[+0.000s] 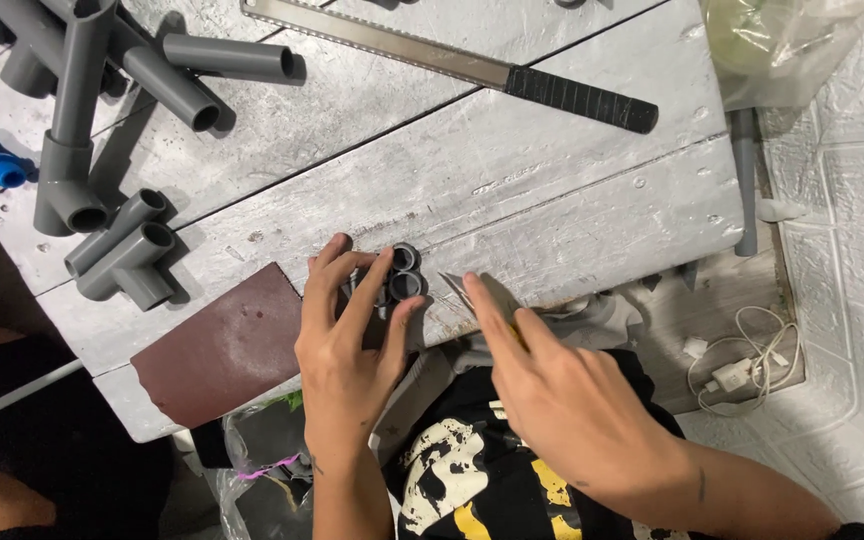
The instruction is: The person is sanding small grey plastic rings on a piece of sandpaper and then using a utility knife to trim the edges.
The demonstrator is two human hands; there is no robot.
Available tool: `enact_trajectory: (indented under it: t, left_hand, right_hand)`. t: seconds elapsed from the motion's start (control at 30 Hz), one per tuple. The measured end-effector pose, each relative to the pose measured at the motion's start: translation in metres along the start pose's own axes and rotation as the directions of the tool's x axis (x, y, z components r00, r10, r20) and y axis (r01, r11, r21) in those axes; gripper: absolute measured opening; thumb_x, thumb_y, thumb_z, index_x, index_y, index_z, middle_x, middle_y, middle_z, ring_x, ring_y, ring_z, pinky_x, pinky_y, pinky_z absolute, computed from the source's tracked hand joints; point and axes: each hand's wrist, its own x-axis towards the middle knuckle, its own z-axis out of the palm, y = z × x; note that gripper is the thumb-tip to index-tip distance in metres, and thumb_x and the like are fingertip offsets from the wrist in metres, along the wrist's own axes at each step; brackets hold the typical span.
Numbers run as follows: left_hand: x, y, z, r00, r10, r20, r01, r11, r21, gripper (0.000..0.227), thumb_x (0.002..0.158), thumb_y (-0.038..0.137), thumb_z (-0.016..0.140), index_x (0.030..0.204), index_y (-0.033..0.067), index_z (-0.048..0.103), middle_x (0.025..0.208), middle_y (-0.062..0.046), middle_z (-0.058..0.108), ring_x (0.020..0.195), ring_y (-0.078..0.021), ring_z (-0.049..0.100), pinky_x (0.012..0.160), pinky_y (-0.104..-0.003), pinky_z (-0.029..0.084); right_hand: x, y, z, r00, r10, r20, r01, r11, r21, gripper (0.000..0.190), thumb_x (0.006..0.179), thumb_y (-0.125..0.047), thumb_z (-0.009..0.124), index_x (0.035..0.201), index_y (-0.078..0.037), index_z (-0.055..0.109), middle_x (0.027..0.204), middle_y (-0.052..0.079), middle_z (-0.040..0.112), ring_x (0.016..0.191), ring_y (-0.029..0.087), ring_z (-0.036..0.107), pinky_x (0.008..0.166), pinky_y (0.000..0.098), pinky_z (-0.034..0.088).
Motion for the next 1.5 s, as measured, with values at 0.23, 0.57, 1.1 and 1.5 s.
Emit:
enact_trajectory:
  t: [0.23, 0.57, 1.1, 1.5]
  left_hand:
    - [0.003, 0.002, -0.008, 0.997, 0.006, 0.072, -0.004, 1.0, -0.02, 0.049, 0.083, 0.008, 0.08, 0.129, -0.0018, 0.065, 0.134, -0.02, 0.06, 0.138, -0.0408, 0.054, 0.121, -0.054, 0.041]
    - [-0.006, -0.002, -0.027, 0.986, -0.05, 0.161, 0.147, 0.72, -0.678, 0.042, 0.088, 0.009, 0.067, 0.127, -0.0032, 0.062, 0.133, -0.018, 0.063, 0.127, -0.0315, 0.061, 0.113, -0.042, 0.047]
    - [-0.02, 0.006, -0.037, 0.909, -0.048, 0.414, 0.414, 0.231, -0.881, 0.043, 0.103, 0.02, 0.048, 0.122, -0.0132, 0.067, 0.095, -0.021, 0.075, 0.082, -0.0226, 0.071, 0.078, -0.032, 0.058]
    - [-0.016, 0.02, -0.05, 0.93, -0.079, 0.359, 0.35, 0.482, -0.803, 0.027, 0.087, 0.004, 0.064, 0.11, -0.0062, 0.073, 0.079, -0.011, 0.076, 0.066, -0.0131, 0.064, 0.062, -0.022, 0.049]
  right_hand:
    - [0.017, 0.022, -0.007, 0.965, -0.158, -0.21, 0.105, 0.965, -0.241, 0.076, 0.081, 0.01, 0.065, 0.153, -0.013, 0.053, 0.092, 0.015, 0.058, 0.063, 0.017, 0.055, 0.048, 0.0221, 0.055]
    - [0.044, 0.023, -0.016, 0.949, -0.145, -0.279, 0.01, 0.901, -0.434, 0.074, 0.08, -0.002, 0.06, 0.151, -0.025, 0.054, 0.12, 0.018, 0.047, 0.092, 0.029, 0.049, 0.077, 0.0395, 0.044]
    - [0.024, -0.032, -0.052, 0.844, -0.389, -0.37, 0.452, 0.886, 0.1, 0.026, 0.072, -0.007, 0.08, 0.097, -0.006, 0.073, 0.113, 0.011, 0.065, 0.099, 0.024, 0.061, 0.094, 0.041, 0.048]
    - [0.022, -0.03, -0.041, 0.898, -0.31, -0.313, 0.385, 0.898, 0.215, 0.025, 0.07, -0.005, 0.082, 0.091, -0.009, 0.072, 0.116, 0.007, 0.065, 0.101, 0.021, 0.063, 0.088, 0.0321, 0.052]
